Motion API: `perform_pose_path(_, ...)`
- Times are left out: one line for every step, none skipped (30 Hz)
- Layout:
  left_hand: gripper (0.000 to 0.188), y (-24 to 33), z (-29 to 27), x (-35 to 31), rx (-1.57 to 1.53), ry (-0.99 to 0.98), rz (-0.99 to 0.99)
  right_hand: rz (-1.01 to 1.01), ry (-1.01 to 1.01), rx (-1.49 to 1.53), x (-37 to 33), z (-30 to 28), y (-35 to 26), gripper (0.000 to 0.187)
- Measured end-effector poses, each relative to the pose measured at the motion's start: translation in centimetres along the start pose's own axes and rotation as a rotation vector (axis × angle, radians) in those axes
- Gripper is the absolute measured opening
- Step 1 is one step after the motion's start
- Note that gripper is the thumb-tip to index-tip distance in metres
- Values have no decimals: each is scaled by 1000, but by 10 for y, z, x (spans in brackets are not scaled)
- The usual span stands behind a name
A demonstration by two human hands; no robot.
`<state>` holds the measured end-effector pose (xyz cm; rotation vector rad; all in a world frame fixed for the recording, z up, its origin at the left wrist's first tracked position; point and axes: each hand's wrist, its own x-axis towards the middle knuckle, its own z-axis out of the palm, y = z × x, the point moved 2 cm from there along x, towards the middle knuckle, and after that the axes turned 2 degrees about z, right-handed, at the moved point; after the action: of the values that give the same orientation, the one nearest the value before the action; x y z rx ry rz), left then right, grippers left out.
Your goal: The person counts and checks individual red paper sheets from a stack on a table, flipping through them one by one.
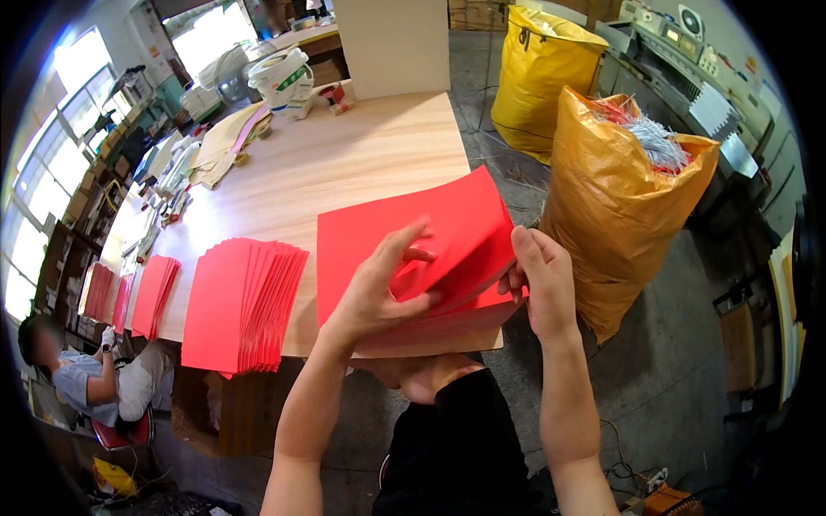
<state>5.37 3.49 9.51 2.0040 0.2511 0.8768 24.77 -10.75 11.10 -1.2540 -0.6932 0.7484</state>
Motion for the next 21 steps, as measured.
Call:
perform_pose_path(48, 2, 0, 0, 10, 28, 8, -46, 25, -60, 0, 2, 3, 45)
perform_pose_path(45, 3, 3, 0, 15, 51, 15, -257, 76, -367, 4, 4, 7, 45)
perform_pose_path(43, 9, 2, 2, 102, 34, 46, -184, 61, -271, 5, 1, 12, 44)
perform_pose_path(42, 11, 2, 3, 188, 16, 76, -111, 47, -175, 7, -1, 15, 43)
perform_pose_path(40, 7, -1, 3, 209, -67, 67, -42, 29, -76, 8, 2, 10, 42)
perform_pose_path(37, 0, -6, 1, 229, -149, 57, 85, -21, 60, 7, -1, 1, 38)
perform_pose_path(35, -4, -9, -1, 250, -232, 47, 106, -39, 118, 8, 0, 0, 38)
perform_pose_path(27, -2, -5, -1, 232, -192, 16, 126, -55, 174, 8, 0, 0, 37)
perform_pose_path(29, 1, -2, -1, 257, -170, 57, 146, -71, 230, 9, 0, 0, 36)
perform_pose_path(32, 3, 0, 0, 282, -149, 98, 149, -76, 236, 10, 0, 0, 35)
perform_pose_path(36, 5, 1, 0, 305, -128, 138, 143, -79, 236, 10, 0, 0, 35)
perform_pose_path(40, 3, 0, 0, 284, -122, 125, 136, -82, 237, 10, 0, 0, 36)
perform_pose_path(44, -1, -1, -1, 262, -116, 112, 130, -84, 237, 10, 0, 0, 36)
perform_pose_path(48, -3, -2, -1, 239, -110, 100, 127, -79, 220, 10, 0, 1, 36)
perform_pose_path(48, -3, -3, -1, 241, -102, 102, 124, -74, 202, 10, 0, 1, 36)
perform_pose_path(48, -1, -3, -2, 242, -94, 105, 121, -69, 185, 10, 0, 1, 36)
perform_pose_path(49, 0, -3, -2, 242, -87, 107, 103, -69, 190, 9, 0, 1, 37)
perform_pose_path(49, 0, -3, -1, 242, -87, 102, 85, -69, 195, 7, 0, 1, 37)
perform_pose_path(49, 0, -3, -1, 241, -88, 96, 67, -69, 200, 5, -1, 2, 38)
perform_pose_path(49, 0, -4, -1, 242, -86, 90, 14, 10, 162, 2, -5, 4, 37)
perform_pose_path(49, 1, -4, 0, 235, -84, 91, -41, 88, 125, -1, -11, 11, 36)
